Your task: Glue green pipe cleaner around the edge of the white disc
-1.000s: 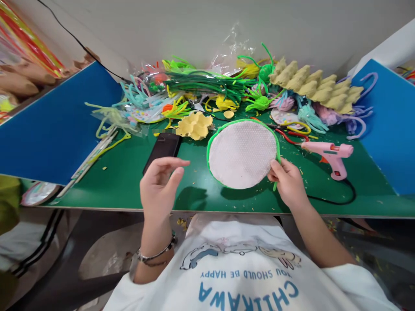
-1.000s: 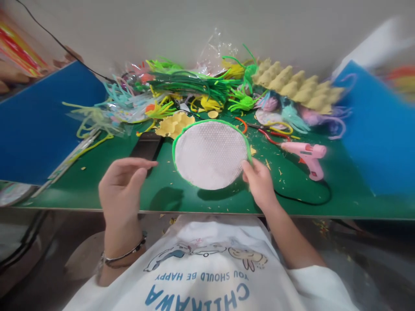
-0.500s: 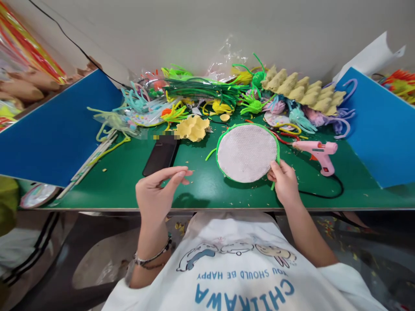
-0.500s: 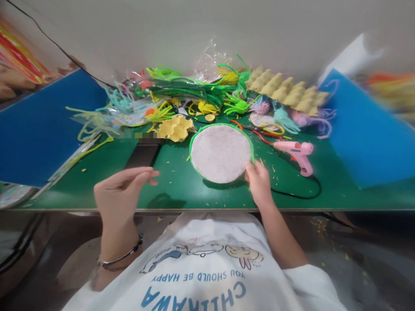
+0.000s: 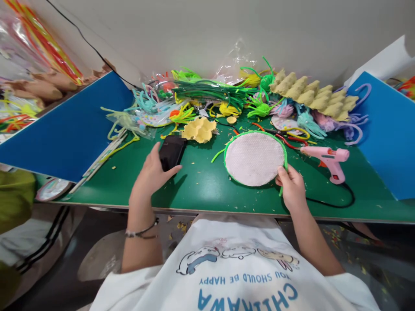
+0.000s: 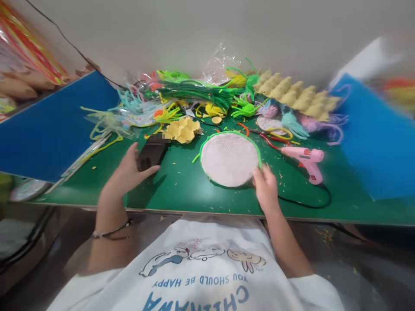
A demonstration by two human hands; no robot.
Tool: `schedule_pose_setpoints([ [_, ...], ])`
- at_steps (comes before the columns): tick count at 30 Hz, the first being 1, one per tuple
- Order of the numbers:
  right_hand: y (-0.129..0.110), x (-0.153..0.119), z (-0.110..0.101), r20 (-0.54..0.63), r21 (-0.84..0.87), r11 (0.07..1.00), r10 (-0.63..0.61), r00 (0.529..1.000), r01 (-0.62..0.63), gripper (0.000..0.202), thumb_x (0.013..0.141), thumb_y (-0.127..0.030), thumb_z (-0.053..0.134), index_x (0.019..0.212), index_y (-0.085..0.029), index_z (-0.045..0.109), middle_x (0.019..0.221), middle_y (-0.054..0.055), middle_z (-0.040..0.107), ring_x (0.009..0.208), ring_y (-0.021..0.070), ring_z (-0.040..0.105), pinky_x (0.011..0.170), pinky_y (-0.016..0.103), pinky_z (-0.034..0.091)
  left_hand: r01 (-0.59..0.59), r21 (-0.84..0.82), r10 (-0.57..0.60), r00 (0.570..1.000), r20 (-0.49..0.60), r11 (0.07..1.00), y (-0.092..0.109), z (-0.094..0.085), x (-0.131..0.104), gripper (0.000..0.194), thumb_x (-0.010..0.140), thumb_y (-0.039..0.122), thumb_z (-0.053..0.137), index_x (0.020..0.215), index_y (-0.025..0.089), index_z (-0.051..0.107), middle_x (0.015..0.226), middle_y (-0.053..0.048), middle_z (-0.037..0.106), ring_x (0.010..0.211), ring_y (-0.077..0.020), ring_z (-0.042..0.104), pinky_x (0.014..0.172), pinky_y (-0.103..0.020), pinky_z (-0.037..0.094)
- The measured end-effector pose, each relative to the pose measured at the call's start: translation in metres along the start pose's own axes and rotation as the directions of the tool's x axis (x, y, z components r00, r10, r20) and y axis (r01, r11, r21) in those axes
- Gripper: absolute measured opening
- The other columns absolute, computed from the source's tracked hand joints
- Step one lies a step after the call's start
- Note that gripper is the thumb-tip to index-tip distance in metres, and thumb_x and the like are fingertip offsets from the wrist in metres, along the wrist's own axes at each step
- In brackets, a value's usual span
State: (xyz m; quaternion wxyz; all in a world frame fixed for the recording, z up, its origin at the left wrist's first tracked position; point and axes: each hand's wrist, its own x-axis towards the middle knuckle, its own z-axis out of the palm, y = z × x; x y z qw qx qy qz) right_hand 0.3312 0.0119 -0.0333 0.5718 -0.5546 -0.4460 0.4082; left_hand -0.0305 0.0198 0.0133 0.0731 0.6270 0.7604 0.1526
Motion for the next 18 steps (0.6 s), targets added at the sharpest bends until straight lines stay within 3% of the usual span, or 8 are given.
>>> schedule_pose_setpoints([
  [2, 0.001, 0.001, -0.001, -0.001, 0.004, 1.000, -0.001, 1.000, 0.001, 0.035, 0.076, -0.053, 0.063, 0.084, -0.019, 0.062, 0.059, -0.007, 0.037, 0.049, 0.0063, 0.032, 0.044, 0.022, 0.030, 0.004, 0.041, -0.007, 0.998, 0.065, 0.999, 0.007, 0.003, 0.017, 0.095, 0.077, 0.051, 0.065, 0.150, 0.009, 0.022, 0.139, -0.022, 0.051, 0.128, -0.0362, 0.050, 0.102, -0.045, 0.046],
  [7, 0.004, 0.001, -0.003, 0.014, -0.002, 1.000, 0.000, 1.000, 0.000, 0.036, 0.075, -0.054, 0.064, 0.084, -0.019, 0.063, 0.056, -0.008, 0.035, 0.048, 0.0066, 0.032, 0.043, 0.021, 0.029, 0.141, 0.181, -0.153, 0.987, 0.053, 0.973, 0.026, 0.009, 0.045, 0.083, 0.077, 0.047, 0.061, 0.146, 0.011, 0.033, 0.133, -0.029, 0.051, 0.122, -0.0475, 0.050, 0.095, -0.059, 0.045],
  [14, 0.005, -0.002, 0.000, 0.063, -0.016, 1.000, 0.007, 0.998, -0.006, 0.033, 0.077, -0.053, 0.064, 0.081, -0.020, 0.062, 0.054, -0.007, 0.038, 0.048, 0.0073, 0.034, 0.043, 0.022, 0.028, 0.226, 0.198, -0.229, 0.973, -0.003, 0.954, 0.024, 0.011, 0.050, 0.082, 0.077, 0.056, 0.056, 0.144, 0.013, 0.036, 0.133, -0.025, 0.050, 0.125, -0.0417, 0.047, 0.096, -0.051, 0.046],
  [18, 0.004, -0.004, 0.000, 0.070, -0.022, 1.000, -0.001, 0.998, 0.003, 0.032, 0.078, -0.052, 0.064, 0.082, -0.020, 0.061, 0.054, -0.007, 0.037, 0.048, 0.0074, 0.033, 0.042, 0.022, 0.027, 0.230, 0.186, -0.225, 0.973, -0.049, 0.955, 0.030, 0.018, 0.051, 0.078, 0.078, 0.050, 0.055, 0.143, 0.012, 0.036, 0.131, -0.026, 0.050, 0.124, -0.0426, 0.046, 0.101, -0.053, 0.040],
])
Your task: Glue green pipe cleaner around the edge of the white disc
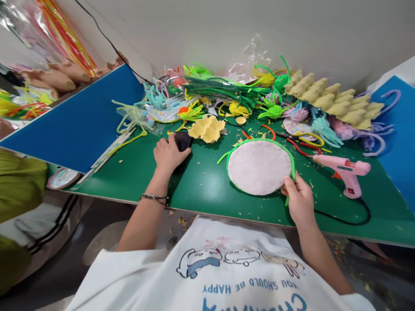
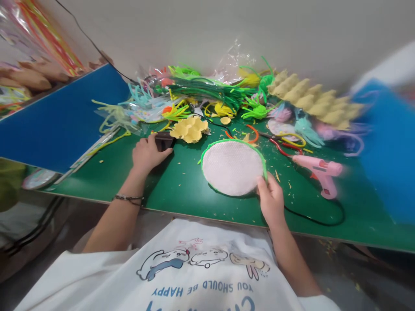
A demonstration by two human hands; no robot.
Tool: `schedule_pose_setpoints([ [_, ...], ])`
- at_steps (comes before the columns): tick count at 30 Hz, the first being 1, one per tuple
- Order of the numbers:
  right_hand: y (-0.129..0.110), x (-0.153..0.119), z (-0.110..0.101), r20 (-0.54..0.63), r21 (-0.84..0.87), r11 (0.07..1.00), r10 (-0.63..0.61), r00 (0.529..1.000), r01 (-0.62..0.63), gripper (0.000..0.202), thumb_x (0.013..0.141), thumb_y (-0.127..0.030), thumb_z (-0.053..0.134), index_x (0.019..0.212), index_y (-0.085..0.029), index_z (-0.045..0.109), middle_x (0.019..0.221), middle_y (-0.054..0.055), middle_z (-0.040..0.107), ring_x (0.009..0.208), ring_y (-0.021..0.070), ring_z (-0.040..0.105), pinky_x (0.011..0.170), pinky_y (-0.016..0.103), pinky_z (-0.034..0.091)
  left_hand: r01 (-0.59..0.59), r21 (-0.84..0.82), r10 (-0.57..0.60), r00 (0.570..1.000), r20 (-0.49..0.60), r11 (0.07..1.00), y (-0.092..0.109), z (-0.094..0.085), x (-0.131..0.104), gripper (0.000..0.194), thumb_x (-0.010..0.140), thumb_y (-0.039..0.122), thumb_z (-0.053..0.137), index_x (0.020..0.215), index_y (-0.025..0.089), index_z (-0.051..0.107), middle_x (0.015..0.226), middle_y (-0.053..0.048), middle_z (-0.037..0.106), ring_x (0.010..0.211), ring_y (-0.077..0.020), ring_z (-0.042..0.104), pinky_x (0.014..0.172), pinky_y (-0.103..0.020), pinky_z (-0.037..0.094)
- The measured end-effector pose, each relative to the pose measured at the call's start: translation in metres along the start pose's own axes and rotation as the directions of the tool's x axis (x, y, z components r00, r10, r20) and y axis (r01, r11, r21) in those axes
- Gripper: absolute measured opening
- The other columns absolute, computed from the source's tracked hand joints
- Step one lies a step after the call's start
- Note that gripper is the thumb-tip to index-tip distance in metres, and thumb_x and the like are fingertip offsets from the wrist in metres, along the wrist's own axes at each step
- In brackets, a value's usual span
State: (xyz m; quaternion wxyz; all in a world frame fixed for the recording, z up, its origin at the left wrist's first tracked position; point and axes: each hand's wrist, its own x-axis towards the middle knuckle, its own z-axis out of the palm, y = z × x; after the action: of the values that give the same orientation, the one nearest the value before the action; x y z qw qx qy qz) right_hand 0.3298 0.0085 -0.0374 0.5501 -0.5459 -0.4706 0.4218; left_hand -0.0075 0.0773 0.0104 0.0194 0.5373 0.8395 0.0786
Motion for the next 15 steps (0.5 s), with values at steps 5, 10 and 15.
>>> schedule_pose_setpoints([
  [5, -0.002, -0.002, -0.001, 0.000, -0.003, 1.000, 0.002, 1.000, -0.002, 0.030, 0.080, -0.050, 0.063, 0.084, -0.020, 0.062, 0.056, -0.006, 0.040, 0.050, 0.0076, 0.035, 0.043, 0.022, 0.029, -0.032, -0.064, 0.034, 0.999, 0.037, 0.997, -0.005, 0.004, 0.010, 0.082, 0.079, 0.055, 0.051, 0.146, 0.013, 0.032, 0.139, -0.028, 0.043, 0.132, -0.0480, 0.037, 0.105, -0.061, 0.030],
  [10, 0.000, 0.004, -0.005, -0.051, 0.001, 1.000, -0.014, 0.999, 0.014, 0.033, 0.075, -0.052, 0.066, 0.080, -0.020, 0.062, 0.056, -0.006, 0.039, 0.050, 0.0076, 0.035, 0.043, 0.022, 0.031, -0.126, -0.254, 0.200, 0.936, 0.289, 0.959, -0.056, -0.018, 0.040, 0.094, 0.077, 0.071, 0.041, 0.151, 0.016, 0.020, 0.140, -0.017, 0.052, 0.128, -0.0307, 0.050, 0.107, -0.045, 0.040],
  [15, 0.002, 0.005, -0.005, -0.089, -0.001, 0.999, -0.036, 0.995, 0.036, 0.034, 0.075, -0.053, 0.066, 0.080, -0.020, 0.063, 0.058, -0.006, 0.041, 0.050, 0.0074, 0.035, 0.044, 0.022, 0.033, -0.185, -0.316, 0.306, 0.868, 0.391, 0.930, -0.103, -0.029, 0.046, 0.125, 0.055, 0.088, 0.049, 0.153, 0.017, 0.017, 0.158, -0.014, 0.027, 0.143, -0.0322, 0.031, 0.113, -0.038, 0.035],
])
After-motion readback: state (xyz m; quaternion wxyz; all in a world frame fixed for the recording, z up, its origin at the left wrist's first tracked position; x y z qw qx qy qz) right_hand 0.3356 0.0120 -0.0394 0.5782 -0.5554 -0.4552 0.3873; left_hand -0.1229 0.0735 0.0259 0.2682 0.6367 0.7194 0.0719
